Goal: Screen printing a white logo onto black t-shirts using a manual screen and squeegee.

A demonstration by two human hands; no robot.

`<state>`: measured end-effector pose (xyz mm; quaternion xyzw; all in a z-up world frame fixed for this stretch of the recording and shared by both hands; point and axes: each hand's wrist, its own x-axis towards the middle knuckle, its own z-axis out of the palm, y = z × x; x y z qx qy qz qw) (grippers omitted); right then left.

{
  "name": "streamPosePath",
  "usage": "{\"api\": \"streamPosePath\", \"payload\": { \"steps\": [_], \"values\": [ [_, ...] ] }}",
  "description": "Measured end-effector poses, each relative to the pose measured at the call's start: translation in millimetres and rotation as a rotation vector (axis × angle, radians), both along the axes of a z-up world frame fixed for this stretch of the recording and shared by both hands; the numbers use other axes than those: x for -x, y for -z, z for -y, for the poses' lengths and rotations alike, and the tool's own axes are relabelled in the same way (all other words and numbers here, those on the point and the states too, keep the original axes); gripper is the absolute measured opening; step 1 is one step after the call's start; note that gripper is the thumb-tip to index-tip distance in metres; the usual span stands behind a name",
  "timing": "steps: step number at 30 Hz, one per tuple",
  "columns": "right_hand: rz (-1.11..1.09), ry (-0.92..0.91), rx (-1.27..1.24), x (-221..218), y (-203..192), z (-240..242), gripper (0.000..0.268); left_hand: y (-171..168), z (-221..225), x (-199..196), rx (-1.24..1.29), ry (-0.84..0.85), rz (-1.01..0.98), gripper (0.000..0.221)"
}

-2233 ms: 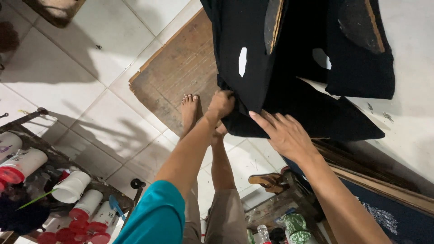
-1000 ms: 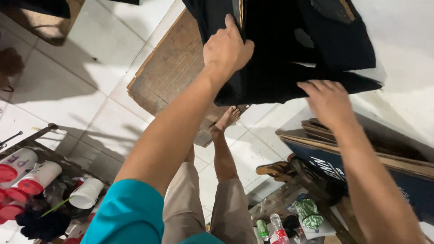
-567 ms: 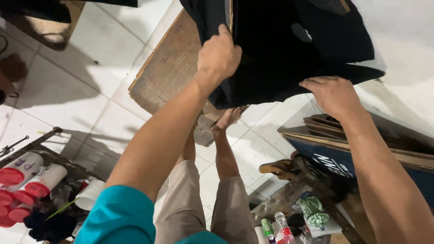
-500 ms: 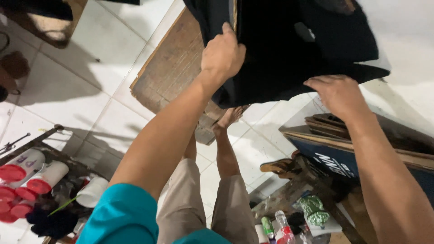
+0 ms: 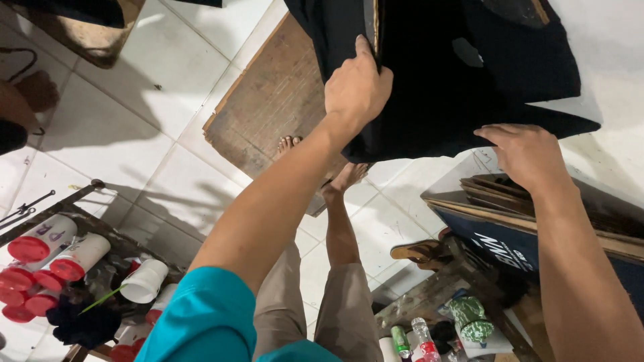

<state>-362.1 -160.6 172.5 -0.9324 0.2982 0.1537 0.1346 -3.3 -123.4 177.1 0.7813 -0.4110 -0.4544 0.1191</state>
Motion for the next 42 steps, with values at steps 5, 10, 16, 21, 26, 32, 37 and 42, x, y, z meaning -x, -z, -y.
{"api": "streamPosePath", "payload": {
  "steps": [5,10,16,21,26,32,37,42],
  "values": [
    [-0.218,0.063,-0.069,-2,1,3,0.058,-1,4,6,-0.015,0.029,0.072,0.079],
    [-0.173,0.026,-0.104,-21,2,0,0.051,0,11,4,-0.037,0.075,0.084,0.080],
    [-0.175,0.021,-0.078,-25,0,-8,0.053,4,13,5,-0.022,0.113,0.134,0.093],
    [-0.229,-0.038,-0.005,-20,6,-14,0.042,5,13,8,0.015,0.099,0.162,0.093],
    [-0.189,-0.062,0.038,-17,-5,-12,0.049,13,12,9,0.057,0.164,0.141,0.084],
    [-0.150,-0.088,0.100,-11,-7,-11,0.047,9,7,3,0.075,0.134,0.024,0.083],
    [-0.068,-0.097,0.170,-11,-5,-14,0.045,13,-3,6,0.128,0.099,0.064,0.080],
    [-0.062,-0.041,0.054,-19,-7,-9,0.046,5,0,11,0.125,0.035,0.153,0.082]
  ]
}}
